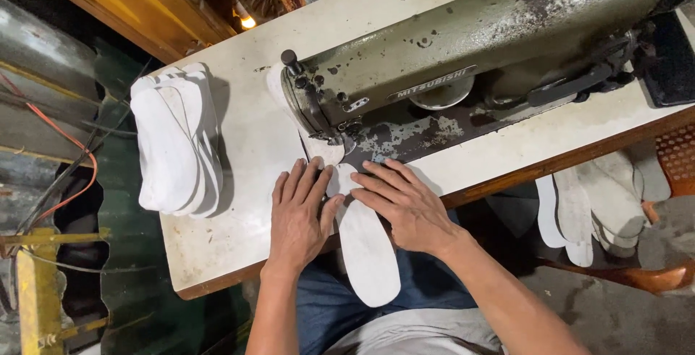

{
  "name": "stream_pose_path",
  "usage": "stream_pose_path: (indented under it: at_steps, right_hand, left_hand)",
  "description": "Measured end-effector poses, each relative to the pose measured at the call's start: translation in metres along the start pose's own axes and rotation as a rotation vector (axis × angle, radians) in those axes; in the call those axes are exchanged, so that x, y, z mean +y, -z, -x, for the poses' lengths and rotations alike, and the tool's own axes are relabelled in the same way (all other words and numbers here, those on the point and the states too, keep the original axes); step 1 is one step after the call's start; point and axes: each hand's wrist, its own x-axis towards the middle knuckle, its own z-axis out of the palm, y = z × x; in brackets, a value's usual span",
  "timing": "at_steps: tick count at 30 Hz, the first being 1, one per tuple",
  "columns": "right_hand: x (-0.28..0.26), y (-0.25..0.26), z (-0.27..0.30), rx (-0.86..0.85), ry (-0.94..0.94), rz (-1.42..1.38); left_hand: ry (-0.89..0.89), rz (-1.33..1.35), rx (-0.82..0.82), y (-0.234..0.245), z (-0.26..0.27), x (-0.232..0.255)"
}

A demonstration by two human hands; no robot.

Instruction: Sewing white shoe insoles using an industrial sewing machine at a stitching station.

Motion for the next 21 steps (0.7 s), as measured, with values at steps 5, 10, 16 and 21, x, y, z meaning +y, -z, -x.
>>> stream_pose_path:
  at_steps: [5,10,16,21]
  right_hand:
    - [0.006,-0.004,0.003,-0.063,-0.018,0.026]
    - [0.007,-0.009,0.001,-0.066,-0.035,0.04]
    - [0.007,-0.01,-0.002,-0.085,-0.072,0.018]
    - [0.011,-0.018,-0.003,-0.088,-0.081,0.015]
  left_hand:
    - [0.035,-0.033,-0.056,-0.002,-0.001,-0.005]
    - [0.044,-0.028,-0.071,-0.001,-0.008,-0.007]
    - [0.071,0.022,-0.115,0.001,-0.012,-0.012]
    - [0.093,0.051,-0.118,0.001,-0.012,-0.013]
